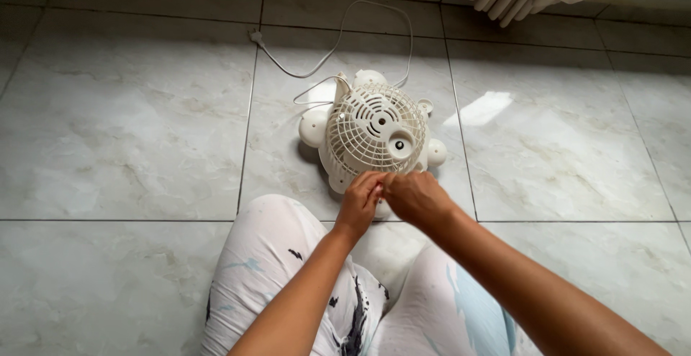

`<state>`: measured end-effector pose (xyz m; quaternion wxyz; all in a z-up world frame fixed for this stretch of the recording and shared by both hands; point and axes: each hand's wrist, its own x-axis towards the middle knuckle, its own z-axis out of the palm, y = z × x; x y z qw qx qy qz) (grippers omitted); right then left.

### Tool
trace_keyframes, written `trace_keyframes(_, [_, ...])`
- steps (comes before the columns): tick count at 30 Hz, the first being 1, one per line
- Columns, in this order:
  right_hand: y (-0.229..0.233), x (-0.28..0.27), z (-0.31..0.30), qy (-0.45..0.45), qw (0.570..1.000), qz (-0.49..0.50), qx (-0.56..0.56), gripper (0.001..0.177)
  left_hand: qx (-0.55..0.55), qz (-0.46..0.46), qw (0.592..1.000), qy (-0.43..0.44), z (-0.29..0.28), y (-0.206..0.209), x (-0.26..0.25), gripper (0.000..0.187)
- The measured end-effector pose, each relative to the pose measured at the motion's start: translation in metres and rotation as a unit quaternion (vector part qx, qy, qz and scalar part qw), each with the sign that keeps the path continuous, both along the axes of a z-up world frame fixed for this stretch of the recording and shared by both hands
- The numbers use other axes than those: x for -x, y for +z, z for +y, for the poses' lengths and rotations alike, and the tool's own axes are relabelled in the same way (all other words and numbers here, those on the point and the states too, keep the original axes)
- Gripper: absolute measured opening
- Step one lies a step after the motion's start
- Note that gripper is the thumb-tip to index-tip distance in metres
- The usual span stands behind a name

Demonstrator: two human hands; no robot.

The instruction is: The person disassembles a small panda-shaped electric fan by removing the front grille and central cap, then reassembles it by replacing the cap and grille. The person uses an orange screwdriver to loosen screws on the fan's base and hands to manipulate the grille and cap.

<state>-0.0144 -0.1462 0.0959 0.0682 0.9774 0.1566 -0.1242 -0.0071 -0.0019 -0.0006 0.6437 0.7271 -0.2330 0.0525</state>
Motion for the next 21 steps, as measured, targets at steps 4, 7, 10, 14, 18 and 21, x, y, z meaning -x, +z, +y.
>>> trace_keyframes(4, [-0.003, 0.005, 0.019, -0.061, 0.997, -0.043, 0.024, 0.026, -0.007, 0.030, 1.000, 0.007, 0.003, 0.006, 0.005, 0.040])
trace_keyframes(7, [-0.001, 0.003, 0.025, -0.119, 0.991, 0.023, 0.049, 0.026, -0.022, -0.041, 0.999, -0.001, 0.001, 0.011, 0.004, 0.038])
trace_keyframes(10, [-0.002, 0.000, 0.028, -0.205, 0.977, 0.048, 0.040, 0.018, -0.041, -0.066, 0.997, 0.004, -0.004, 0.011, 0.006, 0.044])
trace_keyframes(14, [-0.006, 0.007, 0.029, -0.125, 0.992, -0.013, 0.031, 0.012, -0.063, -0.052, 0.996, 0.027, -0.004, 0.003, 0.006, 0.021])
trace_keyframes(18, [0.000, 0.021, 0.018, 0.025, 0.990, -0.136, -0.007, 0.013, -0.030, -0.030, 0.999, 0.003, -0.002, -0.004, 0.003, 0.020])
trace_keyframes(21, [0.006, 0.029, 0.005, 0.102, 0.985, -0.140, 0.002, 0.015, -0.056, 0.000, 0.998, -0.026, -0.004, -0.004, 0.002, 0.021])
